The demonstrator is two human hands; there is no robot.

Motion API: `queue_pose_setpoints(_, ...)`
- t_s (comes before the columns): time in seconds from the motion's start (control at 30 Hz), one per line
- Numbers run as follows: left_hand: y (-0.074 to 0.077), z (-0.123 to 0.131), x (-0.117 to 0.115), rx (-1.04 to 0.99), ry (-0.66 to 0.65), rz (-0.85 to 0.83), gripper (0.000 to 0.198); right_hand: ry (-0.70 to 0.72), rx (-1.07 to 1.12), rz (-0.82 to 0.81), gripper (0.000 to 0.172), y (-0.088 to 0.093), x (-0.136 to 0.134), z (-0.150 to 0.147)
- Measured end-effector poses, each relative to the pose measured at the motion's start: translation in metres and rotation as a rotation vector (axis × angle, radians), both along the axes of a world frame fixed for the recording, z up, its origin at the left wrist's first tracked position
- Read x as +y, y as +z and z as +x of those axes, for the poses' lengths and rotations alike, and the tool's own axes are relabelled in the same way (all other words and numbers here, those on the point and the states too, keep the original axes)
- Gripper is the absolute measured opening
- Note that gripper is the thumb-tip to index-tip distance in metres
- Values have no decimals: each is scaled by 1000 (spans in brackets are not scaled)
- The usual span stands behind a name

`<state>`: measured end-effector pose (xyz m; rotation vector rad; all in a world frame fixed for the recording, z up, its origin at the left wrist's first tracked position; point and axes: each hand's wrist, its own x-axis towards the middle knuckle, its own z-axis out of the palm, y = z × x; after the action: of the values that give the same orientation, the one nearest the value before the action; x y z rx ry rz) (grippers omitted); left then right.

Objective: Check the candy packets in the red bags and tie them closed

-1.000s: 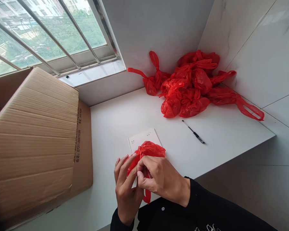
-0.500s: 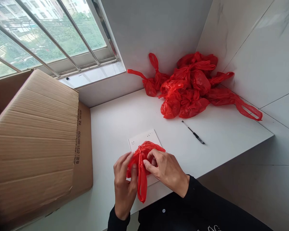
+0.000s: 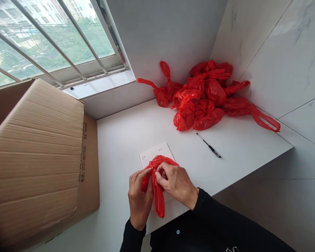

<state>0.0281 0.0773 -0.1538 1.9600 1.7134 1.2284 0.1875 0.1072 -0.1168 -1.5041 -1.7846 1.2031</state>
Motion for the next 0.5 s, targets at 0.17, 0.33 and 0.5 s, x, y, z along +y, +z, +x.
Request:
queue_pose_setpoints(0.17, 2, -3, -1, -29, 13, -10, 13, -6, 202, -132, 16, 7, 4, 7)
queue_pose_setpoints(0.33, 4, -11, -4, -57, 23, -29, 16, 23, 535, -395, 24, 22, 11, 21)
queue_pose_setpoints(0.5, 3, -15, -2, -63, 66, -57, 10, -71, 808, -490, 25, 37, 14, 33)
